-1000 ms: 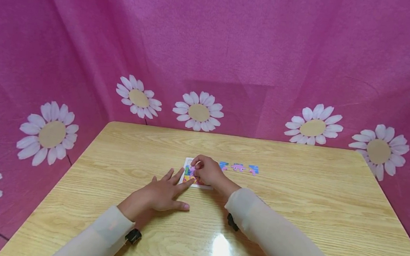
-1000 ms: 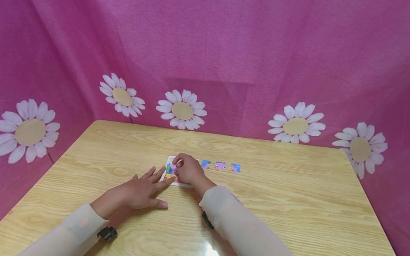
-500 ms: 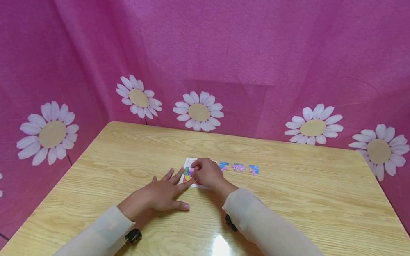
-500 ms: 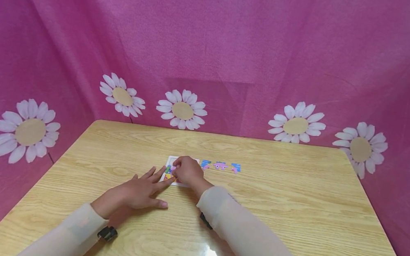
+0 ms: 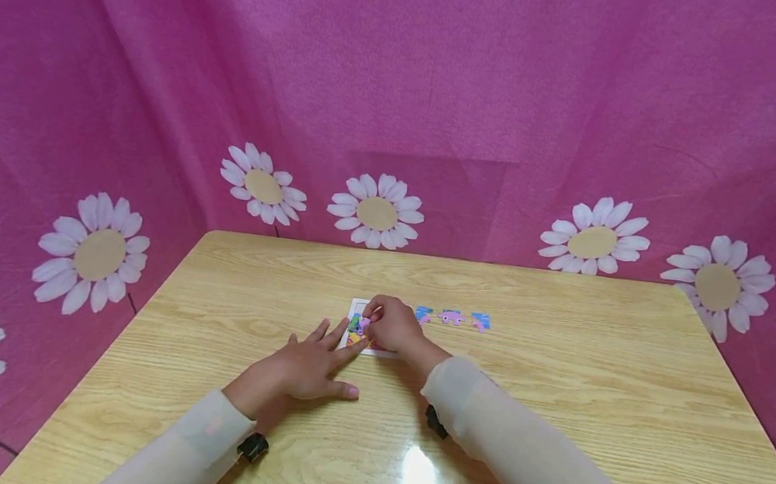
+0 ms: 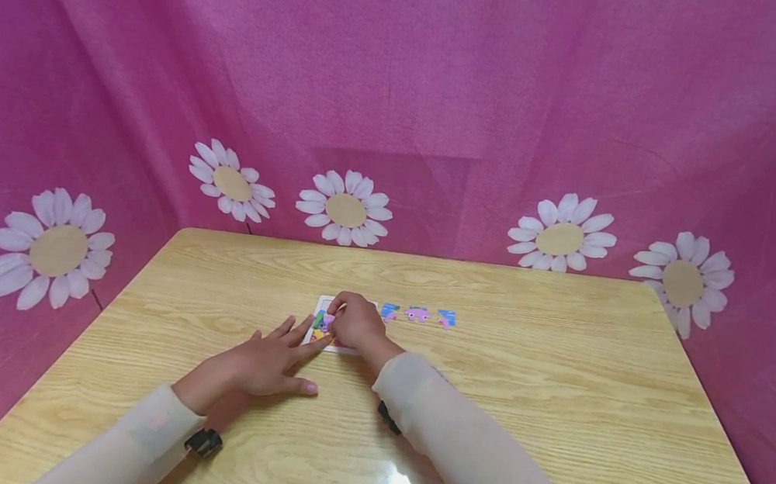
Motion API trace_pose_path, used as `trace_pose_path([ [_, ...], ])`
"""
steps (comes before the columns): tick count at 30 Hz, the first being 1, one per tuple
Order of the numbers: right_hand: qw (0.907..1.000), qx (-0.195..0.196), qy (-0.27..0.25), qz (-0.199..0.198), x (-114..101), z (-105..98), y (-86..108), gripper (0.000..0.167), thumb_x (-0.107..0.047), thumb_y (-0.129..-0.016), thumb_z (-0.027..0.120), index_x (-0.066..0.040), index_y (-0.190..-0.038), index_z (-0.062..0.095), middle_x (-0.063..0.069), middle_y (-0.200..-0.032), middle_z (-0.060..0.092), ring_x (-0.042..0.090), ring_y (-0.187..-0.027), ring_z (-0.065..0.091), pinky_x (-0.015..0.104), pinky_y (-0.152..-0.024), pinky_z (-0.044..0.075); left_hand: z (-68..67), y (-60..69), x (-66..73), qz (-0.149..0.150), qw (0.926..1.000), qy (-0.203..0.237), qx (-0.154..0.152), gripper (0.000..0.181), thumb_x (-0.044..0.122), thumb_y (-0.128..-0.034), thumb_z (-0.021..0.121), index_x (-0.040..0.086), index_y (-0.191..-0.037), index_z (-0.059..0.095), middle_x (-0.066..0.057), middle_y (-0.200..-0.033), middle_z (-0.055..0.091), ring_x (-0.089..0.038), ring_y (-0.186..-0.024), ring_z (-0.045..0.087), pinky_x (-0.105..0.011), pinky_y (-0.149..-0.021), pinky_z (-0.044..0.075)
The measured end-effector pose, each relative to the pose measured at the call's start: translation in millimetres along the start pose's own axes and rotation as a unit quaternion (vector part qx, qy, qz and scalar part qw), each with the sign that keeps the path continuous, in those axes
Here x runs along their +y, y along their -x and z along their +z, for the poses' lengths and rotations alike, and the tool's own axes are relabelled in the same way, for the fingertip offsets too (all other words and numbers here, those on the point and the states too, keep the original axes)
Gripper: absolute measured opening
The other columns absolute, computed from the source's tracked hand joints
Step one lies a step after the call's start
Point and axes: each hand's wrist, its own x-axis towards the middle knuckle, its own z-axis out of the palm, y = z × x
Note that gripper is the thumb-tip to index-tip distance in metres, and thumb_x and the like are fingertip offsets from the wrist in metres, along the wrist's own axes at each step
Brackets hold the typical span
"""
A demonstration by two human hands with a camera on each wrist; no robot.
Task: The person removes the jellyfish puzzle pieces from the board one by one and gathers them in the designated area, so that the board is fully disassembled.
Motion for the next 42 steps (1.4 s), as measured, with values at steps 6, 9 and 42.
trace_pose_path([
  [6, 0.9974, -0.001, -0.067, 0.028, -0.7, -1.3, -1.2, 0.011, 0.002, -0.092, 0.073, -0.007, -0.097, 0.068, 0.006, -0.087, 0.066, 0.014, -0.069, 0.057, 0.021, -0.054, 0.044, 0.2, 0.1, 0.5, 0.001, 1.0000, 0.001, -0.001, 0.084, 0.072, -0.0931, 0.055, 0.039, -0.164, 0.026, -0.008, -0.174, 0.004, -0.043, -0.158, 0.006, -0.081, -0.109, 0.023],
  [9, 0.9968, -0.003, -0.076, 0.025, 0.8, -3.2, -2.0, 0.010, 0.001, -0.093, 0.071, -0.007, -0.098, 0.069, 0.006, -0.087, 0.069, 0.012, -0.070, 0.058, 0.021, -0.055, 0.045, 0.7, 0.4, 0.5, 0.002, 1.0000, 0.000, -0.001, 0.084, 0.072, -0.0933, 0.055, 0.038, -0.164, 0.026, -0.008, -0.174, 0.004, -0.043, -0.158, 0.006, -0.081, -0.109, 0.023],
  [42, 0.9920, 0.002, -0.126, 0.011, 17.4, -28.3, 15.6, 0.008, 0.000, -0.098, 0.065, -0.002, -0.104, 0.068, 0.009, -0.090, 0.068, 0.016, -0.073, 0.056, 0.023, -0.058, 0.044, 0.3, 1.4, 0.8, 0.008, 1.0000, 0.001, 0.006, 0.083, 0.070, -0.0944, 0.056, 0.037, -0.164, 0.026, -0.011, -0.174, 0.007, -0.044, -0.157, 0.008, -0.081, -0.109, 0.024],
])
